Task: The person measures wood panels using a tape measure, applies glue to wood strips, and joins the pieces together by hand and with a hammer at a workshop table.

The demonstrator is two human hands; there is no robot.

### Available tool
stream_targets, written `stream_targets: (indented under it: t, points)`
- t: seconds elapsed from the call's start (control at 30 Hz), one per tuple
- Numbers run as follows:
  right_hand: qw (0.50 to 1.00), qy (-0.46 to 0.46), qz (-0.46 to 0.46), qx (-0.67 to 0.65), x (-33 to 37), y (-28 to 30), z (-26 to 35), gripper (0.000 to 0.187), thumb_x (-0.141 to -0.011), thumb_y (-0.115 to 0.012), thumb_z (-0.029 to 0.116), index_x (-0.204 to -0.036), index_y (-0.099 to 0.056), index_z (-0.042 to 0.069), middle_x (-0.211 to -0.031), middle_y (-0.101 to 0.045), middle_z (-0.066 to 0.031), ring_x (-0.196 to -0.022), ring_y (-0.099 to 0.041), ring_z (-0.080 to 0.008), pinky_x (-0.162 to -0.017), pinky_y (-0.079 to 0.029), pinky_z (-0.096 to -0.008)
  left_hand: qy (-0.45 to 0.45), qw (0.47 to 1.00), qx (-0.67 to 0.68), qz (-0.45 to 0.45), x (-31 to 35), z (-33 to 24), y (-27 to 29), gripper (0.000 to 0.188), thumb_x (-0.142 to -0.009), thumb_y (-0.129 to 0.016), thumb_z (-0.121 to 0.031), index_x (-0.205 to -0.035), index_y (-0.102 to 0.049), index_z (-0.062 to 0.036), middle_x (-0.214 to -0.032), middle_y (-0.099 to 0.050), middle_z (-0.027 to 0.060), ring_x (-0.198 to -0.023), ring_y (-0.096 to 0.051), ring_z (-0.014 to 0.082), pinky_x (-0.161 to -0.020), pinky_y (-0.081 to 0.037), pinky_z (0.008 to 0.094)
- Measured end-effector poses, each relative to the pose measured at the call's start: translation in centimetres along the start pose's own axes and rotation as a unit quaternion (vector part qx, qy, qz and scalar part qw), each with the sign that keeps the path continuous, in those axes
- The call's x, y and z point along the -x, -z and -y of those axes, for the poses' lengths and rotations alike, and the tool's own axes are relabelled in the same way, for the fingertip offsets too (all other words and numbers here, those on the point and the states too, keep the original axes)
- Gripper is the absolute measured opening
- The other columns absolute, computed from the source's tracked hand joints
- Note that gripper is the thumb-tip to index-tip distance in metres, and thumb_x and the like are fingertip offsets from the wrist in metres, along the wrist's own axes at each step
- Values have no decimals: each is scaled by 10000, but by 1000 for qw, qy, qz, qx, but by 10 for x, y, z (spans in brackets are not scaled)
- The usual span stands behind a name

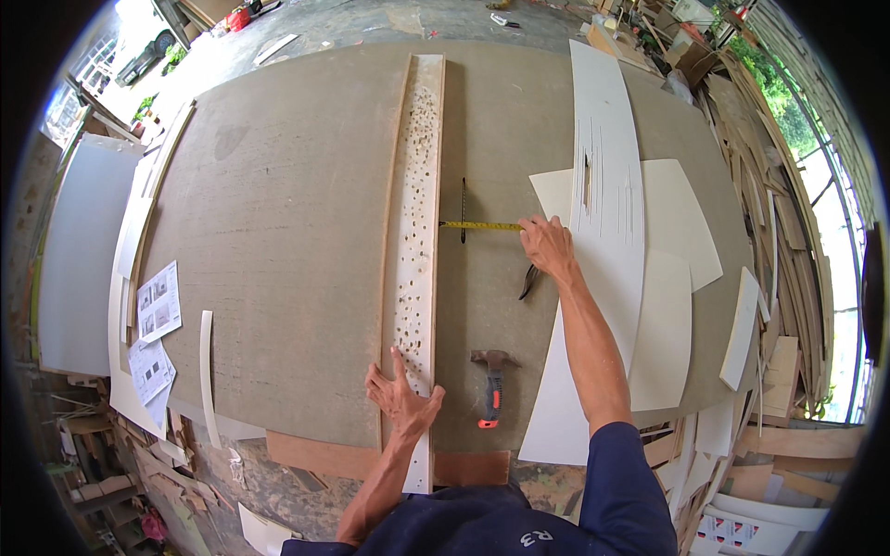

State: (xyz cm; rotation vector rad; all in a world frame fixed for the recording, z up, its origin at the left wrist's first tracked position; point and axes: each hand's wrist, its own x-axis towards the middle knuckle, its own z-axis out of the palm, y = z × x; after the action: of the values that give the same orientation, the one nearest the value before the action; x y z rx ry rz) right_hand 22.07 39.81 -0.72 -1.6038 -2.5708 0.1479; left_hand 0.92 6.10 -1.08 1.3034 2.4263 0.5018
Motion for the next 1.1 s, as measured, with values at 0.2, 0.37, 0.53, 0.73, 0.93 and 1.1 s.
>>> stream_targets:
  t: [0.2,0.37,0.53,0.73,0.93,1.1]
  points:
    - [1000,1,7,10,-1,3,0,269,-947,-575,230,-1164,-691,122,-1077,-681,-94,-929,-630,-383,-765,-577,-502,2,1000,-6,2,-1,0,-2,1104,-584,-842,-335,-1550,-358,-108,-1410,-259,372,-1318,-256,493,-1068,-243,599]
    - [1000,-5,9,-10,-1,0,-1,257,-948,-574,228,-1150,-687,117,-1076,-664,-110,-979,-617,-394,-768,-567,-519,6,1000,6,13,-2,-2,0,1094,-588,-839,-332,-1544,-363,-95,-1391,-259,387,-1310,-254,502,-1093,-213,590]
    - [1000,3,-2,-6,0,-2,-2,250,-948,-573,229,-1141,-688,117,-1072,-665,-109,-978,-616,-397,-765,-567,-518,2,1000,-2,3,-1,1,-3,1103,-582,-843,-335,-1549,-362,-109,-1405,-260,370,-1317,-253,492,-1071,-239,601]
    - [1000,-1,6,-7,0,-2,-2,249,-946,-573,228,-1139,-688,121,-1082,-666,-102,-990,-612,-398,-767,-566,-520,8,1000,-4,13,-1,-2,-1,1104,-588,-841,-337,-1550,-352,-104,-1396,-256,387,-1322,-246,490,-1093,-210,591]
    - [1000,-1,-4,-17,1,-4,-2,251,-943,-578,229,-1140,-688,119,-1079,-668,-103,-997,-609,-396,-768,-565,-522,6,1000,-3,11,-1,-1,-1,1104,-585,-843,-337,-1547,-353,-104,-1392,-255,383,-1317,-245,492,-1089,-210,593]
    - [1000,1,-8,-14,1,-6,-2,253,-940,-586,226,-1144,-690,119,-1084,-669,-99,-999,-611,-390,-774,-567,-519,5,1000,-9,13,-1,0,-2,1115,-585,-842,-337,-1554,-342,-105,-1388,-253,385,-1315,-242,495,-1088,-209,596]
